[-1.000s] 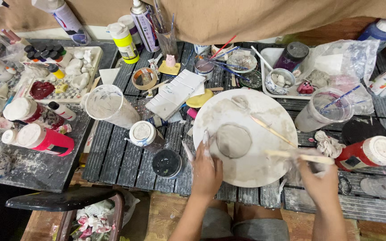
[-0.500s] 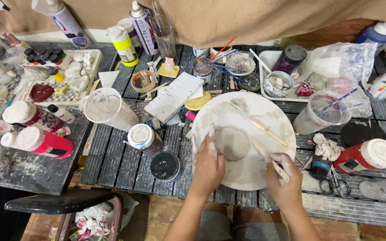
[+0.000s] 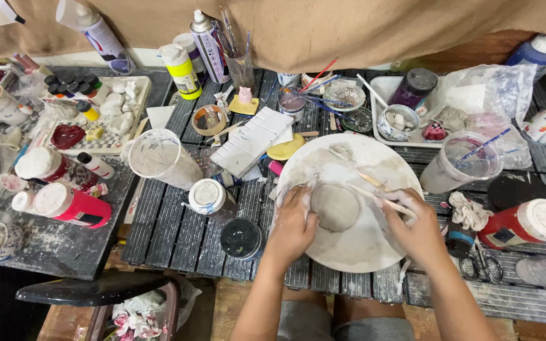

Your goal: The person shapes a lump of clay on a rotating pottery wheel using a wooden stick and a yellow sponge. They smooth the surface and edges of the clay piece while rotating the wheel.

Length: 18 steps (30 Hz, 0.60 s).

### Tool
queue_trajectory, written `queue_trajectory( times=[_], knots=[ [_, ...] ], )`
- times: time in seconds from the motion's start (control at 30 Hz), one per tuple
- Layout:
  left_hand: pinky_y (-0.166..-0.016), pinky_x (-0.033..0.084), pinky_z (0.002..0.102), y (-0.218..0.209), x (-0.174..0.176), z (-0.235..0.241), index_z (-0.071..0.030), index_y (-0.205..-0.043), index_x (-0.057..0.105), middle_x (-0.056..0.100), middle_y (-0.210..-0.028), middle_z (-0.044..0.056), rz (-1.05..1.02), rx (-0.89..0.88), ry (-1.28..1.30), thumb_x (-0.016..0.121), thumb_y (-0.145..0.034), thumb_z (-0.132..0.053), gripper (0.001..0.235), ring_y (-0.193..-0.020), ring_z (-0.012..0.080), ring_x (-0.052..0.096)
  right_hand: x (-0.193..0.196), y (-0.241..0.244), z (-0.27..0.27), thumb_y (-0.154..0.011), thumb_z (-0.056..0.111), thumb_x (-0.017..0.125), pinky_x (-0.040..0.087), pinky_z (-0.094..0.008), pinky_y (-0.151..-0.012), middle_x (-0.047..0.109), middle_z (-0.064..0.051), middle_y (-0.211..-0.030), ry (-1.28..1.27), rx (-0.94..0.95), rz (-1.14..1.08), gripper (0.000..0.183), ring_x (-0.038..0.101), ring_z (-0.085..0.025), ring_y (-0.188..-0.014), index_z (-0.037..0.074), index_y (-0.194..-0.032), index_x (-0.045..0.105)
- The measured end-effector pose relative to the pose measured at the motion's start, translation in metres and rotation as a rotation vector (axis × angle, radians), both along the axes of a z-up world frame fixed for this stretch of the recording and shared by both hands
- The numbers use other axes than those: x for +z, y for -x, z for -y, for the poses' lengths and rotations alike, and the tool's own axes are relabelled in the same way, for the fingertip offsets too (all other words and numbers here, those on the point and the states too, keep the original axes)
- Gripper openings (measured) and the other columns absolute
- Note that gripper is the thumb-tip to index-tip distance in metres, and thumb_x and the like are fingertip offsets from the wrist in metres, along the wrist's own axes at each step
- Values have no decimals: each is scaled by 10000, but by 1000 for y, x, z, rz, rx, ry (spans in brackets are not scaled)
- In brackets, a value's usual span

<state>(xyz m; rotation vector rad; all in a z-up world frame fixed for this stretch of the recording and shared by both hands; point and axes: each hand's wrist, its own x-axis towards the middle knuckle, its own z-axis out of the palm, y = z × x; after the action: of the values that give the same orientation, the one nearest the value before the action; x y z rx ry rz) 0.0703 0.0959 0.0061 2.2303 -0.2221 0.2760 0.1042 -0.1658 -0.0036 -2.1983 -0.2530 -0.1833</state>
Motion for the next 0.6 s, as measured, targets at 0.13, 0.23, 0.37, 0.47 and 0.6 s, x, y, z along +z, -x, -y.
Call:
queue_trajectory(
  times=[0.13, 0.23, 0.37, 0.47, 0.6],
  knots=[
    [-1154, 332, 522, -1, 5, -4, 6, -1476, 480, 569, -1391, 283, 7, -52, 70, 558, -857, -117, 636, -1355, 448, 480, -1, -24, 11, -876, 88, 677, 532, -296, -793, 758, -79, -1041, -110, 114, -138, 249, 678, -148, -899, 39, -1108, 754],
    [-1170, 335, 509, -4, 0, -7, 6, -1468, 476, 563, -1404, 293, 7, -69, 101, 577, -868, -124, 623, -1373, 462, 469, -5, -44, 19, -882, 96, 676, 529, -286, -800, 775, -43, -1030, -63, 157, -157, 243, 676, -117, -892, 56, -1103, 770],
    [-1176, 297, 524, -6, -10, -10, 16, -1464, 470, 548, -1421, 309, 33, -47, 95, 598, -871, -127, 623, -1394, 480, 441, -9, -68, 16, -861, 97, 708, 537, -273, -747, 785, -30, -930, -60, 206, -136, 247, 665, -105, -810, 63, -1096, 775],
    [-1166, 296, 527, -2, -19, -9, 21, -1479, 442, 517, -1427, 331, 50, -7, 104, 612, -881, -138, 641, -1382, 489, 435, -11, -76, 15, -874, 93, 720, 477, -291, -664, 759, -69, -866, -80, 230, -299, 270, 593, -124, -731, 70, -1130, 804],
    [-1188, 362, 494, 0, -22, -5, -28, -1484, 482, 569, -1430, 292, 124, 38, 139, 568, -899, -113, 597, -1376, 458, 506, -7, -91, 14, -884, 87, 708, 512, -293, -654, 789, -46, -903, -23, 184, -327, 262, 607, -109, -724, 73, -1132, 792]
  ],
)
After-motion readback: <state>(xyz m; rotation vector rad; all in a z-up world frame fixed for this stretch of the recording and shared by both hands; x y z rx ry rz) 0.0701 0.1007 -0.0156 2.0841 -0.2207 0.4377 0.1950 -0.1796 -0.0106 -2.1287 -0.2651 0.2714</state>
